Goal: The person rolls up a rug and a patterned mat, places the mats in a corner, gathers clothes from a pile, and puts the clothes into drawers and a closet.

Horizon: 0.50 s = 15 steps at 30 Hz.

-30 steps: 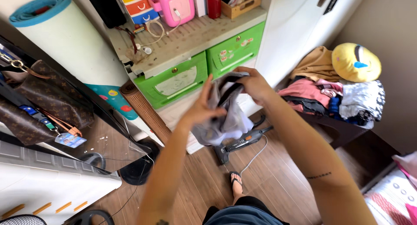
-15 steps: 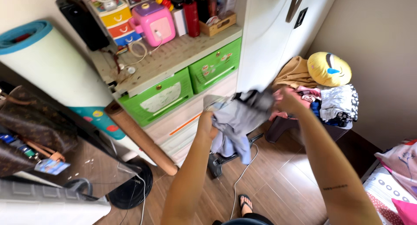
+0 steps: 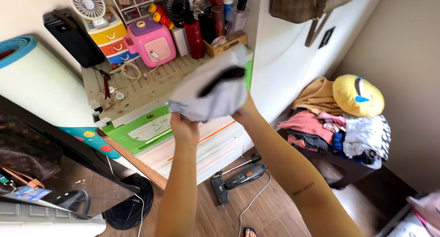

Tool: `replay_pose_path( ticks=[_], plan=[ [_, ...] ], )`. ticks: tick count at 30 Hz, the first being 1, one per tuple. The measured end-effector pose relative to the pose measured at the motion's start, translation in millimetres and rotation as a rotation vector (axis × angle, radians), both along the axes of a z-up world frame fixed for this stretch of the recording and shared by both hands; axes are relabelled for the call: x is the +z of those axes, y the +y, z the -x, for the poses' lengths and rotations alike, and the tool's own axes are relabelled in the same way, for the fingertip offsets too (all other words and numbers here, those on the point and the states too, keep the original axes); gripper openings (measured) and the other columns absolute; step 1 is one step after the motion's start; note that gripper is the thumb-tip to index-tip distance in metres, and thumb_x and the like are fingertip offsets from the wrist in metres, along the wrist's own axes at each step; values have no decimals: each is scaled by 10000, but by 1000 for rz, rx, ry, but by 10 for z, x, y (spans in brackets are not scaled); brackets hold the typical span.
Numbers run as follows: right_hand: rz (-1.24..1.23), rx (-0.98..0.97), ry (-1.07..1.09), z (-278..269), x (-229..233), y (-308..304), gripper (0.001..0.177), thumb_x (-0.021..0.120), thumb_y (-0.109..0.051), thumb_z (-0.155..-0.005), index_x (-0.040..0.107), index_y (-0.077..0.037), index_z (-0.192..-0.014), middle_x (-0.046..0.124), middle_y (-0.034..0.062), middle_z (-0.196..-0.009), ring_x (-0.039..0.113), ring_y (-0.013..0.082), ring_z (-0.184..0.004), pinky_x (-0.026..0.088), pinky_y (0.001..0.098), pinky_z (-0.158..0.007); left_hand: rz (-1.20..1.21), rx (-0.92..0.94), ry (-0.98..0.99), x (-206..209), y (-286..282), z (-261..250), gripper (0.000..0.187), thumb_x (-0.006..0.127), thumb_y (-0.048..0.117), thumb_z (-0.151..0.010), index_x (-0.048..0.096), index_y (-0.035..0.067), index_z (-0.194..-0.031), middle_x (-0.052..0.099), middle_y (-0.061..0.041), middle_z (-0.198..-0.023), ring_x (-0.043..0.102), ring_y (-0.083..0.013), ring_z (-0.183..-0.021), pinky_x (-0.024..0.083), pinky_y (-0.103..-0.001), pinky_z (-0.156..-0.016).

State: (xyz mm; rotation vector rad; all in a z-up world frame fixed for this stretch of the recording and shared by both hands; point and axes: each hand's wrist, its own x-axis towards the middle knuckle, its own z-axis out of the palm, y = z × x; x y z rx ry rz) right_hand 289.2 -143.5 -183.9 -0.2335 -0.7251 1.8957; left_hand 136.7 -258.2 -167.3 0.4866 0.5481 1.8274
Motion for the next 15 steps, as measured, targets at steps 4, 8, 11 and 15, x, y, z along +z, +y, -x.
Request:
replay_pose_path(
  ticks=[4,8,11,15],
  plan=[
    [-87,90,-45,538,398,472,422,608,-249,-1003,566,-53,-1375,692,120,-1254,705,243,-1100,599,438,-953,-280,-149,-58,232,252,270,514,454,405,-986,500,128,-1417,603,-103,-1406,581,-335,-1288,526,-604,-965],
    [-288,7,-466,581,798,806,597,637,-48,-857,454,-121,-1421,676,74,-1244,725,228,-1047,644,417,-854,-352,111,-54,430,875,955,439,500,232,-1074,476,62,-1478,584,-120,-1452,596,-307,-1331,562,-537,-1102],
    [-504,-92,-757,98,679,973,708,699,-7,-822,432,-128,-1466,634,49,-1232,742,220,-975,653,374,-780,-231,324,70,428,1298,1335,538,642,194,-983,440,70,-1466,586,-114,-1432,614,-309,-1306,542,-517,-1081],
    [-446,146,-1071,-795,-91,1177,626,684,-126,-901,497,-119,-1498,731,95,-1106,753,189,-860,619,308,-700,494,1181,1330,344,1251,1415,1007,697,-25,-756,164,45,-1607,171,-366,-1559,254,-525,-1427,288,-516,-1169]
  ],
)
